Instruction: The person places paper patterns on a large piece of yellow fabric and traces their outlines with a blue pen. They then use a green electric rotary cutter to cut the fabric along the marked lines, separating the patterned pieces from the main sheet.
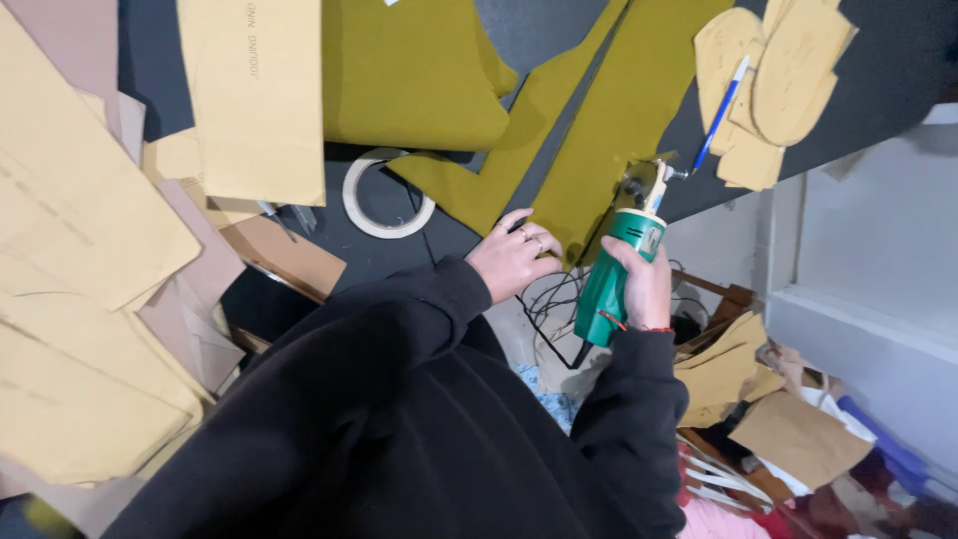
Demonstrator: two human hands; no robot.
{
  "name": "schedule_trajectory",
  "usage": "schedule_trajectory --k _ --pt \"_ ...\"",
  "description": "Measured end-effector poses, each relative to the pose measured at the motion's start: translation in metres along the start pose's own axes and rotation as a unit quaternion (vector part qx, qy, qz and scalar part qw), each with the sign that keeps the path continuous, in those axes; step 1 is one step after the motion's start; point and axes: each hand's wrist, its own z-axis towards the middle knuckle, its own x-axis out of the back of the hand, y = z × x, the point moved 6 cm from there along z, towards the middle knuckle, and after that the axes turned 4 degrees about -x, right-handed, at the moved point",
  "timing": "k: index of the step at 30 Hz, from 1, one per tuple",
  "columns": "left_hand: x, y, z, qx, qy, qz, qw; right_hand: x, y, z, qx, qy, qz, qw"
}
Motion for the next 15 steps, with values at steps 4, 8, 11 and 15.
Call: schedule_trajectory --k 4,8,11,15 --pt "-0.001 0.0 0.001 0.0 0.008 -0.006 1.0 -0.001 -0.011 0.011 0.025 -0.005 -0.014 1.0" --pt "-0.004 -0.001 0.0 -0.001 -0.002 0.003 1.0 -0.005 -0.025 0.016 0.022 0.0 -0.013 1.0" --pt "-0.001 -0.001 0.0 -0.001 -0.005 0.009 1.0 -0.01 -0.032 0.02 0.009 -0.009 -0.002 1.0" --pt "0.0 0.0 0.0 -0.003 -0.008 0.009 1.0 -0.009 -0.042 0.031 0.003 0.001 -0.003 1.0"
